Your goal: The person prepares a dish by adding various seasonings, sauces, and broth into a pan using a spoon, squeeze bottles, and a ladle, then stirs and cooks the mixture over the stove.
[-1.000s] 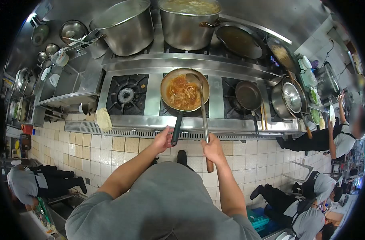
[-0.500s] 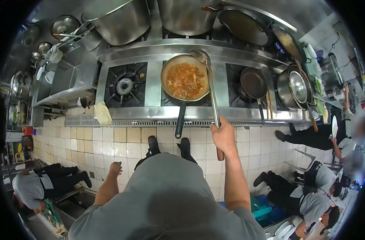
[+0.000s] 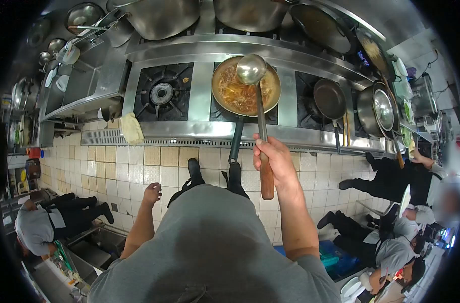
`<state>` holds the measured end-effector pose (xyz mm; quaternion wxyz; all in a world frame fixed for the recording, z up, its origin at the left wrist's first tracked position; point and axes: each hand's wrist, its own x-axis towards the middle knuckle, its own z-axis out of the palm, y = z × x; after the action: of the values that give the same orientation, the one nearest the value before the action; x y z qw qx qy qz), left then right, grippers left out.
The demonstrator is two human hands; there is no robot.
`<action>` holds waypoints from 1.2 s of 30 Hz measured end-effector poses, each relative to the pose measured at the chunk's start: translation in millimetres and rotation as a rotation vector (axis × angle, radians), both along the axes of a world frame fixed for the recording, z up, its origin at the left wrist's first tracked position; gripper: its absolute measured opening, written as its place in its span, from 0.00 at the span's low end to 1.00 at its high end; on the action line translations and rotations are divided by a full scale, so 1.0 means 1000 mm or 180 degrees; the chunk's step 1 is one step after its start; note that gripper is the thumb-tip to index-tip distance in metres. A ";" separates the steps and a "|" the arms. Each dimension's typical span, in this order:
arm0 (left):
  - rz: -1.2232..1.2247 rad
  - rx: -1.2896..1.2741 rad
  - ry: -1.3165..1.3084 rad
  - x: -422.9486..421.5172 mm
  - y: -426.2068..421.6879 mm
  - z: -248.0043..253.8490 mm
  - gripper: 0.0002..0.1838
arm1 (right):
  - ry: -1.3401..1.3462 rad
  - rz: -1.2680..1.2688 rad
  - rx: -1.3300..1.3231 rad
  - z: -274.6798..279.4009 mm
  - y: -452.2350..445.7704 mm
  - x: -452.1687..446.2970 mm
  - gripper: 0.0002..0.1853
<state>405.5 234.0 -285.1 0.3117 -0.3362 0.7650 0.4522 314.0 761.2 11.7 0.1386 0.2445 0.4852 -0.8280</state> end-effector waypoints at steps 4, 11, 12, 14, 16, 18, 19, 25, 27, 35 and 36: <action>0.0261 -0.0028 0.0092 -0.002 -0.008 -0.001 0.26 | -0.0092 0.0067 0.0006 -0.003 -0.011 -0.006 0.16; 0.0430 -0.0201 -0.0175 0.027 -0.031 -0.003 0.25 | -0.0088 0.0064 0.0226 -0.015 -0.028 -0.022 0.16; 0.0440 -0.0178 -0.0180 0.033 -0.035 -0.005 0.25 | -0.0071 0.0085 0.0247 -0.016 -0.029 -0.025 0.16; 0.0421 -0.0171 -0.0222 0.042 -0.036 -0.005 0.24 | -0.0059 0.0107 0.0266 -0.016 -0.031 -0.030 0.16; 0.0424 -0.0177 -0.0258 0.047 -0.036 -0.006 0.24 | -0.0090 0.0101 0.0313 -0.015 -0.032 -0.035 0.15; 0.0429 -0.0178 -0.0291 0.049 -0.035 -0.007 0.24 | -0.0076 0.0097 0.0276 -0.018 -0.032 -0.039 0.15; 0.0413 -0.0161 -0.0277 0.049 -0.034 -0.005 0.24 | -0.0061 0.0093 0.0236 -0.019 -0.033 -0.041 0.14; 0.0458 -0.0137 -0.0259 0.039 -0.026 -0.004 0.25 | -0.0062 0.0052 0.0171 -0.019 -0.036 -0.046 0.12; 0.0447 -0.0142 -0.0248 0.034 -0.023 -0.003 0.25 | -0.0068 0.0021 0.0178 -0.018 -0.037 -0.047 0.12; 0.0352 -0.0010 -0.0218 0.017 -0.013 -0.013 0.23 | -0.0073 -0.0111 0.0200 -0.019 -0.038 -0.049 0.11; 0.0336 -0.0010 -0.0217 0.015 -0.012 -0.014 0.23 | -0.0095 -0.0080 0.0170 -0.019 -0.038 -0.050 0.13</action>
<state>420.9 222.0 -298.8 0.3127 -0.3918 0.7359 0.4551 264.2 723.0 -7.0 0.1288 0.2666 0.5019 -0.8127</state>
